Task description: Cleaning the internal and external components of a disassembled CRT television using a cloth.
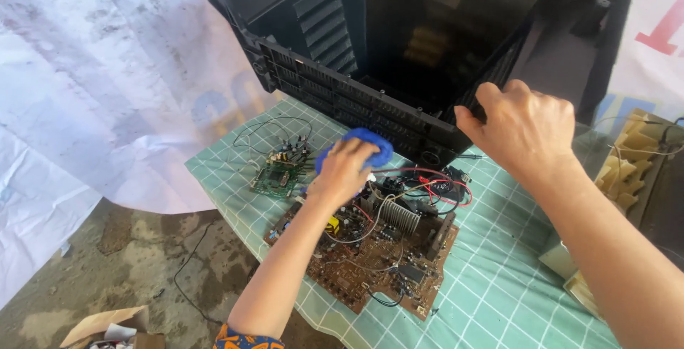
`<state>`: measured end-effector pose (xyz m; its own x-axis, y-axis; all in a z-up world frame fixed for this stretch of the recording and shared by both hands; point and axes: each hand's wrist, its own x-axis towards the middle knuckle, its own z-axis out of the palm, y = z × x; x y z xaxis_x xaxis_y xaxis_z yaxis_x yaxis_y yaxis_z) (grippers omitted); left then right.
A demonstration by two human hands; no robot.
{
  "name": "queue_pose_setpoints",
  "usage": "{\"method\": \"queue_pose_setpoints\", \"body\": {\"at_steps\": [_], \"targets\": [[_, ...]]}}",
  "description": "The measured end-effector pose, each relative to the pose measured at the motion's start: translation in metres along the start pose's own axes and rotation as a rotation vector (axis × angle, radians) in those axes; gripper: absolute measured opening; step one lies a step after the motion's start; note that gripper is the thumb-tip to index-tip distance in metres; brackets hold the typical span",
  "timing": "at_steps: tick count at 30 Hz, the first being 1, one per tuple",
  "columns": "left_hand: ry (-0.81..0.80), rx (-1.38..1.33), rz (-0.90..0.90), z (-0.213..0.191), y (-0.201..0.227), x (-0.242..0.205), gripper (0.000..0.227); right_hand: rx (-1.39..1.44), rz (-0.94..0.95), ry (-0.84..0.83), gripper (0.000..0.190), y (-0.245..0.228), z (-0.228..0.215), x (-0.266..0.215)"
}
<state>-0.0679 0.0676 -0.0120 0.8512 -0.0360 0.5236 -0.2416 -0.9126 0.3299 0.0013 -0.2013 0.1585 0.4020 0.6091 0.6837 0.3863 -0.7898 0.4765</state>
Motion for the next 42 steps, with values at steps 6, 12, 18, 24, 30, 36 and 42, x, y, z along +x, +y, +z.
{"method": "queue_pose_setpoints", "body": {"at_steps": [6,12,18,24,30,36,42], "targets": [[0.204,0.068,0.156,0.022,0.020,0.008,0.046,0.051,-0.010,-0.065,0.040,0.000,-0.005,0.005],[0.068,0.065,0.264,0.041,0.017,0.016,0.043,-0.006,0.011,-0.034,0.039,0.002,0.025,-0.008],[0.230,0.164,0.347,0.045,0.039,0.011,0.031,0.018,0.014,-0.073,0.040,-0.001,0.015,0.000],[0.563,0.304,0.460,0.037,0.055,0.018,0.018,0.039,0.010,-0.079,0.041,-0.005,0.007,0.001],[0.567,0.405,0.513,0.030,0.089,0.034,0.009,0.048,0.006,-0.122,0.040,-0.004,0.006,0.001],[0.656,0.630,0.523,0.038,0.088,0.035,0.021,0.070,0.016,-0.140,0.042,-0.001,0.008,0.001],[0.566,0.843,0.493,0.097,0.048,0.037,0.020,0.078,0.031,-0.131,0.043,-0.001,0.019,-0.003]]}}
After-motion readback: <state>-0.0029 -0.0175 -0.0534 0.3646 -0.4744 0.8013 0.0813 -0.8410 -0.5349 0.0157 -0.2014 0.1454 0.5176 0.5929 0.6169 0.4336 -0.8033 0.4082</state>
